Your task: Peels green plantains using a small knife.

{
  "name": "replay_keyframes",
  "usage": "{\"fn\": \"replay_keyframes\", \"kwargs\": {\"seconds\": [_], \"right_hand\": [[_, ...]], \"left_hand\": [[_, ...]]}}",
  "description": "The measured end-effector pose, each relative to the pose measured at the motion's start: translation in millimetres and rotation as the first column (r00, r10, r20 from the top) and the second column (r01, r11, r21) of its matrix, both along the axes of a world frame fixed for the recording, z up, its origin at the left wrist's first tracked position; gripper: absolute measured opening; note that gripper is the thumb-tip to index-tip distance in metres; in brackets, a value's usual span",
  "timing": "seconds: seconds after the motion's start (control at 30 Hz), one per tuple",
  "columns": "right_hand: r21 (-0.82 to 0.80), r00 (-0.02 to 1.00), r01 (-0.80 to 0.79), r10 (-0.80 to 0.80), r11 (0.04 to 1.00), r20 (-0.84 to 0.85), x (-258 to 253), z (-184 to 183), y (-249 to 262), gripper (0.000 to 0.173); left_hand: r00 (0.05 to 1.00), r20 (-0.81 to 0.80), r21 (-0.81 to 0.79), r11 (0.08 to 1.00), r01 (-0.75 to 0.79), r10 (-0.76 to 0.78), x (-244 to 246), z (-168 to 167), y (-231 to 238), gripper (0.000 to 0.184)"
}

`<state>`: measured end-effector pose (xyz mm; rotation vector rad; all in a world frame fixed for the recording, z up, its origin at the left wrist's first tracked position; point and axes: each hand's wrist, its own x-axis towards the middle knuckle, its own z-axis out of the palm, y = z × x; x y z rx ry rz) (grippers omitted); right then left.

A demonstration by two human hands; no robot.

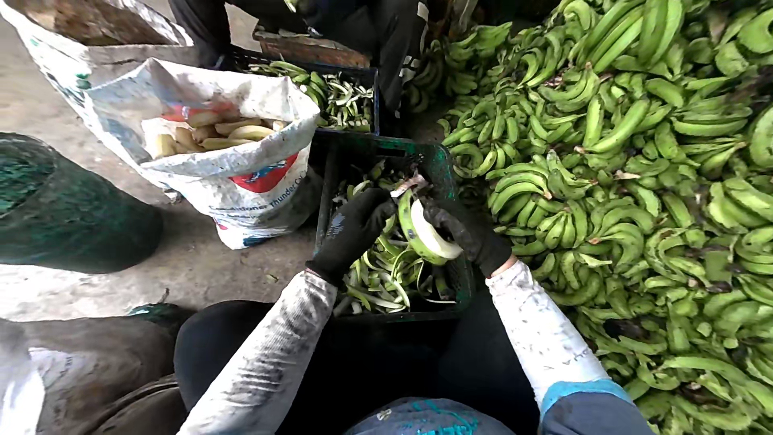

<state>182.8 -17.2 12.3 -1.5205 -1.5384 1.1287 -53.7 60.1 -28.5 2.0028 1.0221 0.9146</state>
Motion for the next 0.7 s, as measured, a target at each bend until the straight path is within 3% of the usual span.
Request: {"fn": "replay_keyframes", "kwargs": {"seconds": [0.1,0.17,0.23,0.37,0.47,0.53,0.7], "right_hand": [[-0.151,0.927,0.072,-0.122,0.986,-0.354,6.7,-16.9,6.7,0.036],[-0.261,0.74,0.138,-0.275,0.955,-0.614,6.6,-25.4,14.3,0.039],[-0.235,0.564,0.182,-0.298,0.955,-0.77,7.1,-33.8,22.3,0.039],[-0.113,0.345,0.191,-0.175,0.975,-0.922,12.5,-55.0,26.9,0.047],[-0.151,0.245,0.171,-0.191,0.974,-0.95,11.1,-58.2,23.4,0.048],[-0.16,0.264,0.141,-0.193,0.977,-0.945,7.6,-58.1,17.5,0.043],[-0.2,0.749,0.22,-0.297,0.955,-0.593,-10.4,-37.5,0.3,0.035]], "left_hand": [[0.998,-0.042,0.069,0.997,-0.035,0.038,1.7,-1.9,2.7,0.044],[0.996,-0.087,0.182,0.983,-0.011,0.027,7.2,-4.5,0.2,0.049],[0.989,-0.146,0.324,0.945,0.038,0.01,17.7,-7.9,-7.1,0.049],[0.979,-0.204,0.573,0.811,0.121,-0.002,36.4,-13.4,-20.1,0.049],[0.976,-0.218,0.626,0.769,0.13,0.013,42.6,-16.7,-23.9,0.047],[0.975,-0.222,0.557,0.823,0.114,0.015,44.0,-18.0,-24.5,0.046],[0.998,-0.062,0.082,0.996,0.038,-0.033,35.7,-15.2,-18.3,0.039]]}}
